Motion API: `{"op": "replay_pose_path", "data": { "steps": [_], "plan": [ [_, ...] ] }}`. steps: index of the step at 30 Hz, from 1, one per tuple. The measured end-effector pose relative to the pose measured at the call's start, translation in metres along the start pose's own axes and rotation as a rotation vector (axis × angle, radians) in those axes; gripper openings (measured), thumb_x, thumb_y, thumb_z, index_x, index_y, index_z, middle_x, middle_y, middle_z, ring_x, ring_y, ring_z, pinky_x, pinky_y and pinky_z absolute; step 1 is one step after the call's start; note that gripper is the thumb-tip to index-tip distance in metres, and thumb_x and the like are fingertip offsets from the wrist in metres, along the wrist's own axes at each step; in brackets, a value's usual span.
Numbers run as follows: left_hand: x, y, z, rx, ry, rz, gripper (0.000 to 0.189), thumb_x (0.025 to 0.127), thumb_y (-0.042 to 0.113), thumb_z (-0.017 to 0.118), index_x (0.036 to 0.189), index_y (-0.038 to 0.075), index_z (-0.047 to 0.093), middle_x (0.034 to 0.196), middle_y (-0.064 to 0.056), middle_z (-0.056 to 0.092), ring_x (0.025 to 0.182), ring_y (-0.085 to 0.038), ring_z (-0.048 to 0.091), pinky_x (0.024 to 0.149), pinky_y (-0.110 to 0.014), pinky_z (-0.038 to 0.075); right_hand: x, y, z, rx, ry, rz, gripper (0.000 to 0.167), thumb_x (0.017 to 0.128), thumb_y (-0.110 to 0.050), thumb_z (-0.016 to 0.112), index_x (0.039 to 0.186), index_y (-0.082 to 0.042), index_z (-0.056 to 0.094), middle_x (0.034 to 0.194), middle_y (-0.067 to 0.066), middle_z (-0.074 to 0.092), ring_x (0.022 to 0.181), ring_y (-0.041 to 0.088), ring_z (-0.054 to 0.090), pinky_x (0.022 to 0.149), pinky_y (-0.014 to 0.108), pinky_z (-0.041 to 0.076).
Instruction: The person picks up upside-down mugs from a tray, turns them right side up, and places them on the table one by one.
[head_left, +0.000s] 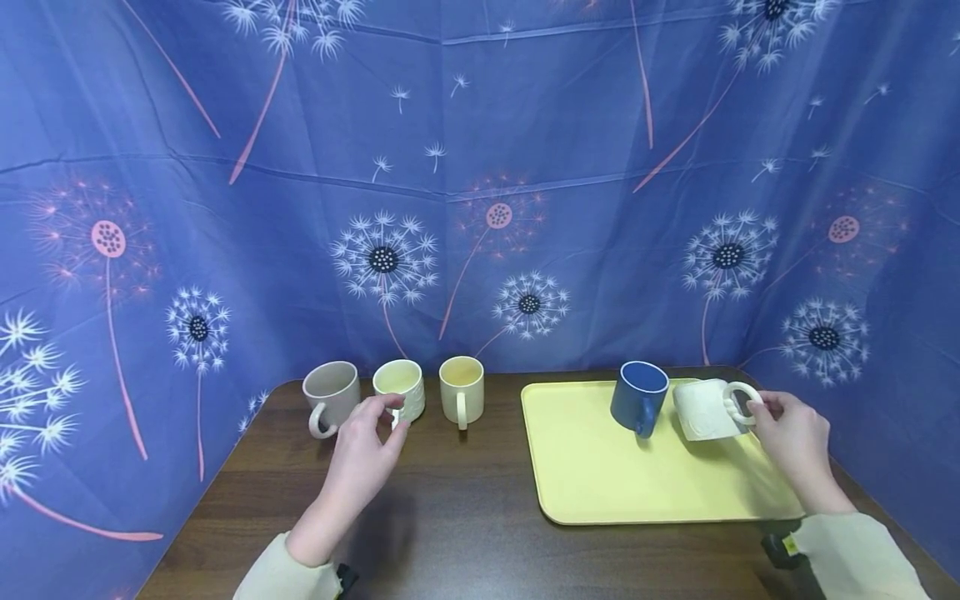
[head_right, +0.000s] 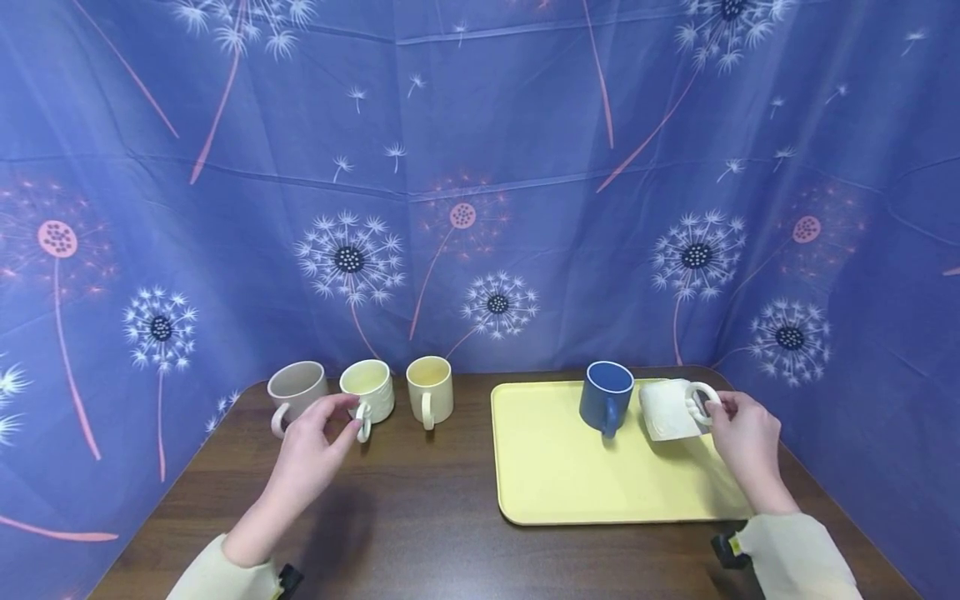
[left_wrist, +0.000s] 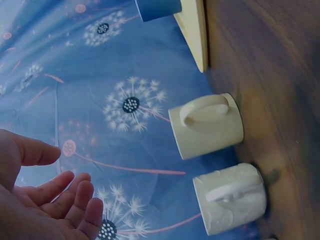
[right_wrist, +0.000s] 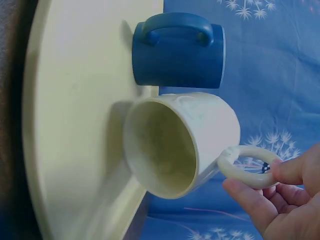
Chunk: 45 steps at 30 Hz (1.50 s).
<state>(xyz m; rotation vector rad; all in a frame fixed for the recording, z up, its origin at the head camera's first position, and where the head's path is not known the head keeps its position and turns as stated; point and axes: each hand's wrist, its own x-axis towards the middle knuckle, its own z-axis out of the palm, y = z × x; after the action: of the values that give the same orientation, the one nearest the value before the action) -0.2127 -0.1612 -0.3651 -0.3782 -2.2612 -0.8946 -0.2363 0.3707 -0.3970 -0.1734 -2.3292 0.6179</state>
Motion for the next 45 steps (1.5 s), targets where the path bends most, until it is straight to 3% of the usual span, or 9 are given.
{"op": "replay_pose_path", "data": {
  "steps": [10, 17, 28, 36, 41, 45],
  "plan": [
    [0.001, 0.008, 0.003, -0.012, -0.056, -0.013, 0.027, 0.076, 0.001, 0.073, 0.102, 0.005, 0.064, 0.095, -0.008, 0.065, 0.081, -0.022, 0.060, 0.063, -0.028, 0.045, 0.004, -0.010, -0.007, -0.014, -0.031, -0.036, 0.021, 0.087, -0.005, 0.059, 0.095, 0.014, 0.063, 0.077, 0.027, 0.064, 0.066, 0.039, 0.058, 0.070, 0.052, 0.035],
    [-0.001, 0.010, 0.003, -0.011, -0.055, -0.011, 0.028, 0.076, 0.000, 0.073, 0.102, 0.005, 0.064, 0.095, -0.006, 0.066, 0.079, -0.019, 0.060, 0.062, -0.027, 0.045, 0.004, -0.018, -0.012, -0.026, -0.070, -0.079, 0.020, 0.088, -0.006, 0.059, 0.096, 0.013, 0.062, 0.078, 0.026, 0.064, 0.067, 0.038, 0.058, 0.069, 0.051, 0.036],
    [-0.001, 0.009, 0.004, -0.029, -0.073, -0.034, 0.039, 0.077, 0.001, 0.071, 0.114, 0.004, 0.059, 0.097, -0.008, 0.066, 0.078, -0.018, 0.059, 0.063, -0.027, 0.045, 0.007, -0.036, -0.017, -0.007, 0.027, -0.211, 0.012, 0.081, 0.000, 0.064, 0.088, 0.010, 0.064, 0.079, 0.029, 0.063, 0.071, 0.046, 0.057, 0.064, 0.053, 0.037],
    [-0.002, 0.012, 0.003, -0.035, -0.102, -0.057, 0.039, 0.079, 0.004, 0.071, 0.116, 0.004, 0.058, 0.099, -0.007, 0.065, 0.079, -0.019, 0.059, 0.063, -0.026, 0.045, 0.007, -0.047, -0.023, 0.017, 0.065, -0.276, 0.011, 0.079, 0.002, 0.067, 0.089, 0.007, 0.065, 0.080, 0.025, 0.063, 0.071, 0.043, 0.058, 0.062, 0.045, 0.037],
    [-0.002, 0.013, 0.004, -0.045, -0.107, -0.062, 0.039, 0.079, 0.004, 0.072, 0.115, 0.005, 0.059, 0.099, -0.007, 0.065, 0.078, -0.018, 0.059, 0.062, -0.025, 0.046, 0.007, -0.057, -0.028, 0.033, 0.106, -0.325, 0.012, 0.076, 0.002, 0.069, 0.087, 0.005, 0.066, 0.079, 0.022, 0.065, 0.069, 0.037, 0.057, 0.061, 0.037, 0.035],
    [-0.003, 0.015, 0.005, -0.049, -0.096, -0.049, 0.042, 0.077, 0.004, 0.073, 0.116, 0.005, 0.058, 0.099, -0.006, 0.065, 0.077, -0.016, 0.059, 0.061, -0.024, 0.046, 0.007, -0.067, -0.032, 0.044, 0.116, -0.358, 0.011, 0.076, 0.001, 0.070, 0.087, 0.002, 0.067, 0.078, 0.019, 0.065, 0.067, 0.022, 0.055, 0.062, 0.033, 0.034]
  ]
}}
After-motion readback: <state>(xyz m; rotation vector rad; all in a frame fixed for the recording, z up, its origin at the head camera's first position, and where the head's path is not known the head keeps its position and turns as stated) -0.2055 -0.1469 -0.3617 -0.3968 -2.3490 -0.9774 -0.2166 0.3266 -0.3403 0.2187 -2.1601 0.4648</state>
